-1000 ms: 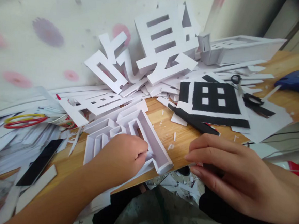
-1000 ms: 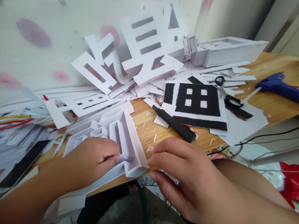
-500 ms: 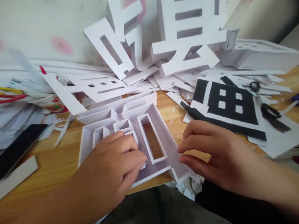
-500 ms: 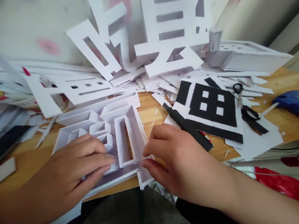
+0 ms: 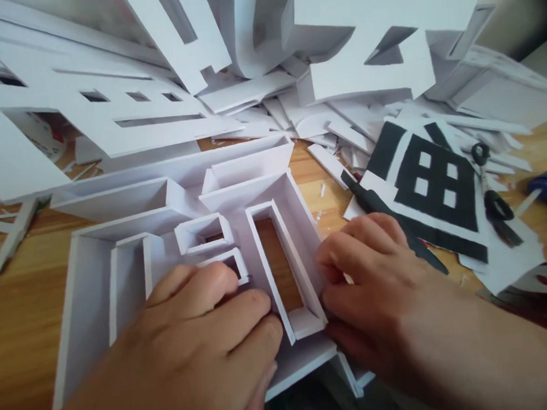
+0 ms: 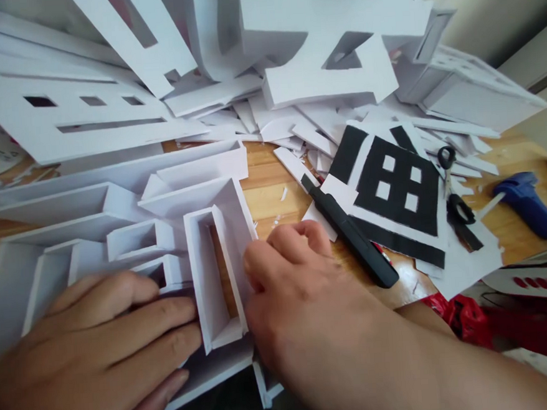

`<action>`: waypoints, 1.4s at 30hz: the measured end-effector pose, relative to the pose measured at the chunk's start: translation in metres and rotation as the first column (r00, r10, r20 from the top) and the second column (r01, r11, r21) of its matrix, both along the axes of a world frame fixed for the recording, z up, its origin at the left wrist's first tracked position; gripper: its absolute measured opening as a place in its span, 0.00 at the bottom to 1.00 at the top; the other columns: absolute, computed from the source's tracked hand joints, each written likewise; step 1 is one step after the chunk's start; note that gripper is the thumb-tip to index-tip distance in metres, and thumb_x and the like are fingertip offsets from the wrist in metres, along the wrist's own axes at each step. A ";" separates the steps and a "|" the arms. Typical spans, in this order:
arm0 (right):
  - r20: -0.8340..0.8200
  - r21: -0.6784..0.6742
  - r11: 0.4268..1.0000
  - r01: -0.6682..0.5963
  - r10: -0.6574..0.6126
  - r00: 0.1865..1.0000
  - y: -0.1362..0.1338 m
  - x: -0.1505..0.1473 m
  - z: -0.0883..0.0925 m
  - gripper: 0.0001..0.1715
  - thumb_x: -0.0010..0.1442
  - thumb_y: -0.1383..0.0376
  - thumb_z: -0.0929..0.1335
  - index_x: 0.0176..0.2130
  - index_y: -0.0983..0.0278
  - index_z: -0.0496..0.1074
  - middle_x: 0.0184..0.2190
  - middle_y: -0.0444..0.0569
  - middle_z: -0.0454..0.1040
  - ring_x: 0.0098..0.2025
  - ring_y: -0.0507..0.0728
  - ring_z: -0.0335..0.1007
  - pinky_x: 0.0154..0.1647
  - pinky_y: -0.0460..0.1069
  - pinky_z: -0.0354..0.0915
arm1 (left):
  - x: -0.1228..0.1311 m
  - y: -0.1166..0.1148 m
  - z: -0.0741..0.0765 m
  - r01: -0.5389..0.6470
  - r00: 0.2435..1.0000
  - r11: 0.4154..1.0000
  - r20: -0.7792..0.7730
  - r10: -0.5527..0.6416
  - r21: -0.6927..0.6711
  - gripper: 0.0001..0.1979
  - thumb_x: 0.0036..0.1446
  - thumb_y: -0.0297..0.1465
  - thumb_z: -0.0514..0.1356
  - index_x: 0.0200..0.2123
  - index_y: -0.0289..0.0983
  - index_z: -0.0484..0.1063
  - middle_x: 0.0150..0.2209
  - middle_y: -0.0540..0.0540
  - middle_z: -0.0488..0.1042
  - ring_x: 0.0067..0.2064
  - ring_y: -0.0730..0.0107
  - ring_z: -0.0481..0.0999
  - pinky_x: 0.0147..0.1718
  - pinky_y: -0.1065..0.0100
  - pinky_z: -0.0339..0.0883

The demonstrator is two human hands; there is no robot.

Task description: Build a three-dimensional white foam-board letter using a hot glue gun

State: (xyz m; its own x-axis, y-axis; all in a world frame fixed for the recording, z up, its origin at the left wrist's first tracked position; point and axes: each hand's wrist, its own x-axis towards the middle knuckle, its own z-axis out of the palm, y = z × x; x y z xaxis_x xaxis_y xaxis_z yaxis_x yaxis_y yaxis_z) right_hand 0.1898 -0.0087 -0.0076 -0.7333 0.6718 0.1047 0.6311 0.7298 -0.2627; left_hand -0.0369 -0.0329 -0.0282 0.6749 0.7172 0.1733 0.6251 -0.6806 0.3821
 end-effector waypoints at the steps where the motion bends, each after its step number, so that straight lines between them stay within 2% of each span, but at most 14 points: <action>1: 0.011 0.000 1.000 0.001 -0.001 1.000 0.000 -0.002 -0.002 0.13 0.50 0.68 0.73 0.19 0.61 0.67 0.29 0.50 0.67 0.35 0.61 0.60 0.38 0.60 0.59 | 0.000 0.000 0.000 0.004 1.000 1.000 0.004 -0.004 0.011 0.08 0.56 0.29 0.56 0.26 0.43 0.71 0.28 0.49 0.72 0.34 0.60 0.64 0.35 0.56 0.53; 6: 0.031 -0.032 0.999 -0.011 0.012 0.999 0.000 -0.005 -0.004 0.14 0.47 0.70 0.73 0.17 0.62 0.67 0.28 0.50 0.66 0.34 0.61 0.58 0.37 0.60 0.54 | 0.002 -0.001 0.007 0.026 0.999 1.000 -0.023 -0.026 -0.016 0.08 0.55 0.30 0.55 0.25 0.43 0.69 0.27 0.50 0.72 0.33 0.60 0.62 0.34 0.56 0.49; 11: 0.019 -0.147 0.988 -0.037 0.040 0.999 0.000 0.001 -0.001 0.13 0.52 0.72 0.69 0.19 0.64 0.68 0.32 0.50 0.65 0.37 0.60 0.57 0.39 0.60 0.55 | 0.006 0.002 0.016 0.039 0.997 0.990 -0.068 -0.049 -0.138 0.08 0.54 0.26 0.55 0.24 0.42 0.68 0.26 0.52 0.71 0.33 0.62 0.60 0.36 0.56 0.45; 16: 0.065 -0.173 0.983 -0.055 0.067 0.996 -0.001 0.003 0.000 0.12 0.54 0.72 0.68 0.21 0.65 0.69 0.36 0.51 0.65 0.40 0.60 0.57 0.41 0.59 0.56 | 0.008 0.002 0.024 0.042 0.986 0.979 -0.150 -0.073 -0.200 0.10 0.56 0.25 0.53 0.24 0.40 0.67 0.26 0.51 0.70 0.35 0.62 0.59 0.35 0.57 0.43; 22: 0.138 -0.067 0.997 0.034 -0.024 0.990 -0.005 -0.007 0.002 0.11 0.54 0.66 0.70 0.22 0.65 0.72 0.37 0.52 0.67 0.41 0.63 0.59 0.42 0.62 0.55 | 0.010 0.001 0.027 0.010 0.977 0.977 -0.208 -0.055 -0.211 0.11 0.57 0.25 0.53 0.24 0.39 0.67 0.26 0.51 0.71 0.37 0.62 0.59 0.38 0.56 0.43; 29: 0.307 0.039 0.993 0.114 -0.120 0.944 -0.008 -0.019 0.002 0.10 0.51 0.66 0.71 0.21 0.66 0.72 0.37 0.51 0.70 0.42 0.63 0.62 0.43 0.63 0.54 | 0.010 0.000 0.025 -0.002 0.975 0.987 -0.220 -0.034 -0.159 0.11 0.58 0.27 0.53 0.23 0.38 0.68 0.27 0.52 0.74 0.39 0.62 0.60 0.40 0.55 0.44; 35: 0.311 0.069 0.983 0.169 -0.182 0.933 -0.012 -0.020 -0.001 0.11 0.53 0.66 0.69 0.21 0.67 0.73 0.39 0.52 0.72 0.43 0.62 0.62 0.41 0.60 0.51 | 0.010 0.000 0.025 0.032 0.973 0.993 -0.222 -0.057 -0.117 0.12 0.58 0.27 0.52 0.27 0.41 0.73 0.29 0.51 0.77 0.40 0.60 0.62 0.38 0.55 0.44; 42: 0.317 0.096 0.982 0.165 -0.188 0.930 -0.014 -0.021 -0.002 0.08 0.52 0.67 0.68 0.24 0.67 0.74 0.41 0.53 0.71 0.45 0.63 0.60 0.44 0.63 0.51 | 0.008 -0.001 0.019 0.046 0.974 0.997 -0.217 -0.057 -0.055 0.13 0.58 0.28 0.51 0.27 0.42 0.74 0.30 0.50 0.77 0.41 0.58 0.63 0.38 0.56 0.44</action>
